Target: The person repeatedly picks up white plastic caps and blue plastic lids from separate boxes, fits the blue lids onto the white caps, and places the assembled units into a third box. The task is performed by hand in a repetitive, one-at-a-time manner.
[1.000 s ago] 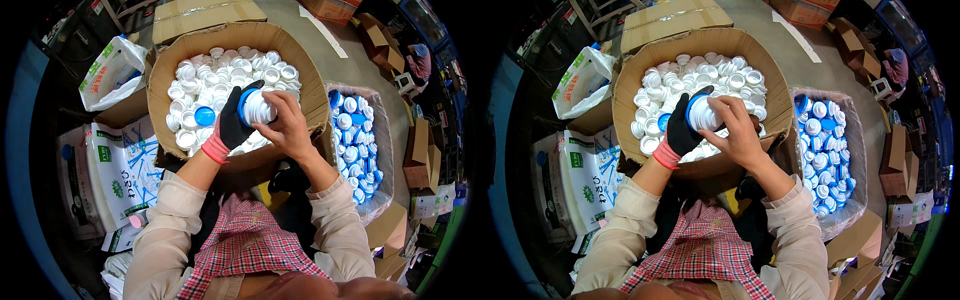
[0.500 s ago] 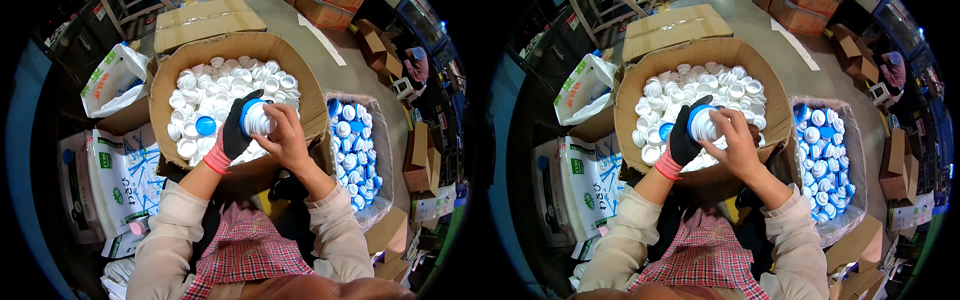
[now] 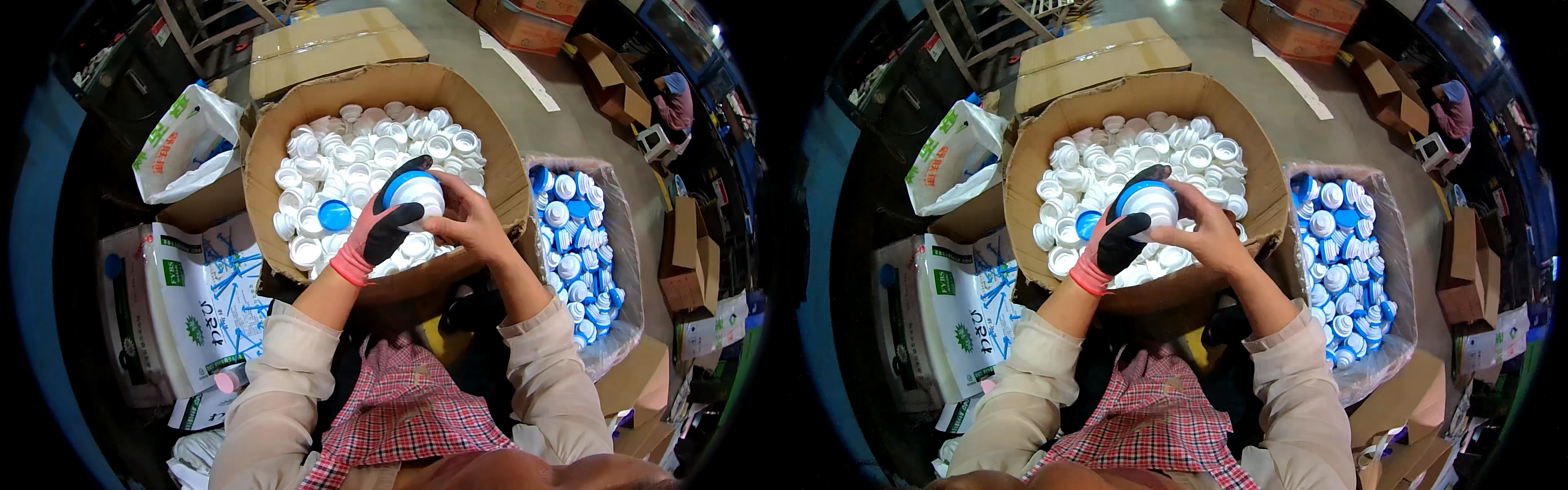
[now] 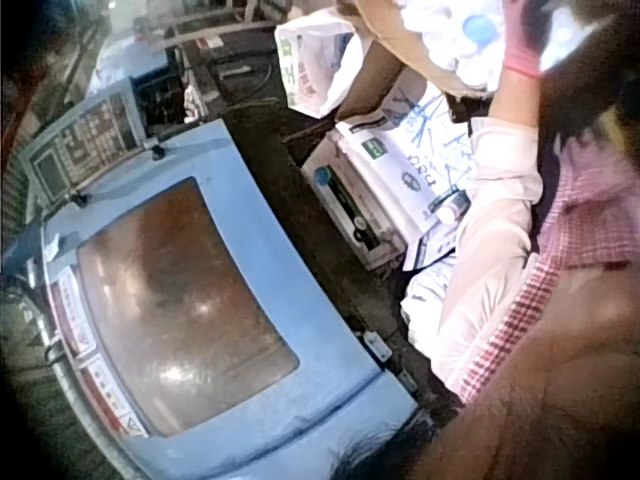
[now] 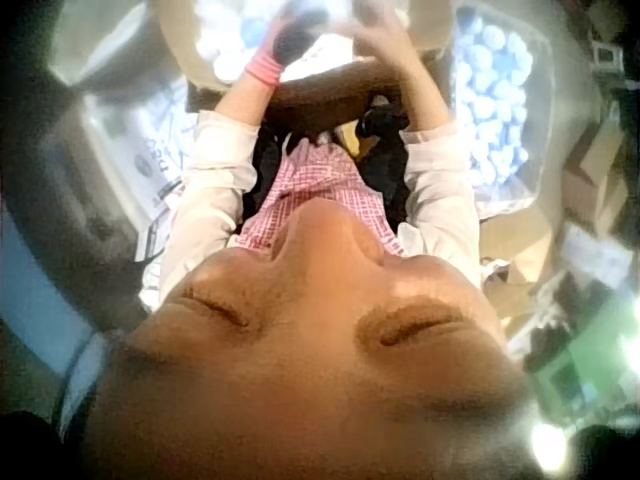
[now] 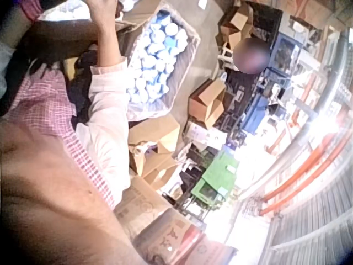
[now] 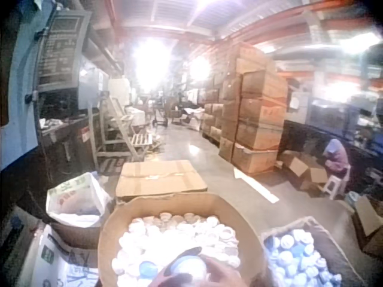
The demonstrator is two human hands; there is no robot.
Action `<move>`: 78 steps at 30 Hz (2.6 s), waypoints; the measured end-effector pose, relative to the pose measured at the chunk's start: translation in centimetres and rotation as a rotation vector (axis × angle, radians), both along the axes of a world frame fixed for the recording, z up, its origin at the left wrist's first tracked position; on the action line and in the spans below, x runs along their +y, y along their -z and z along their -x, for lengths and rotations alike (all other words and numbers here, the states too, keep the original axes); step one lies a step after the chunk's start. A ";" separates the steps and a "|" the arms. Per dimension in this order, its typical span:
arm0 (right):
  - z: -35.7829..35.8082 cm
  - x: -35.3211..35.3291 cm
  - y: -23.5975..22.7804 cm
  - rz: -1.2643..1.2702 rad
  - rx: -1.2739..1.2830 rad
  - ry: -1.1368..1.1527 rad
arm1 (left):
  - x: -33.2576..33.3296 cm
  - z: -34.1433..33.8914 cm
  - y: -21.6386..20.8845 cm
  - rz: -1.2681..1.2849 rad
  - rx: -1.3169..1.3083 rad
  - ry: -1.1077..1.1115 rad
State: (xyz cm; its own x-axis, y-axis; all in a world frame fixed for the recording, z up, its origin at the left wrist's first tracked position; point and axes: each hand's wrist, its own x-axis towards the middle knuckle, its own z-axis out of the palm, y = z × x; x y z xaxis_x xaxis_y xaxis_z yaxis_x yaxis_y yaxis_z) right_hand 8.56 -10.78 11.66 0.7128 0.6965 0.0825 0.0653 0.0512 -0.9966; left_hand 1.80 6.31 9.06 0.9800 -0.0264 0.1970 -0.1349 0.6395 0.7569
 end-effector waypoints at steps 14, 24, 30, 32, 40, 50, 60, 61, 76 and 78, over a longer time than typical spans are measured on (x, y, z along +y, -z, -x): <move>1.2 -0.1 -0.8 0.276 -1.013 0.255 | 0.0 -0.6 2.6 -0.411 -0.068 -0.183; 1.4 -0.1 -1.1 0.199 -0.932 0.235 | 0.3 -0.3 3.1 -0.058 0.049 0.017; 1.3 0.0 -0.6 0.240 -0.943 0.214 | 0.6 0.0 3.1 -0.285 0.057 -0.098; 1.3 0.0 -0.6 0.242 -0.939 0.209 | 0.7 0.3 2.8 -0.467 -0.043 -0.160; 1.3 0.2 -0.7 0.251 -0.991 0.211 | 0.3 0.9 1.5 -0.544 -0.122 -0.280; 1.7 0.5 -1.0 0.265 -1.029 0.229 | 0.6 1.2 1.7 -0.529 -0.100 -0.306; -0.1 -0.2 0.3 0.026 -0.192 0.137 | -0.4 1.7 -1.9 -0.168 0.129 -0.100; -0.5 -0.5 0.3 0.069 -0.078 0.066 | -0.2 1.4 -1.2 -0.205 0.155 -0.116; 0.2 -3.0 -1.1 0.152 -0.357 0.149 | 0.0 0.6 2.1 -0.533 0.070 -0.149; 0.9 -6.4 -2.3 0.235 -0.297 0.271 | -1.1 0.7 1.6 -0.420 -0.032 -0.054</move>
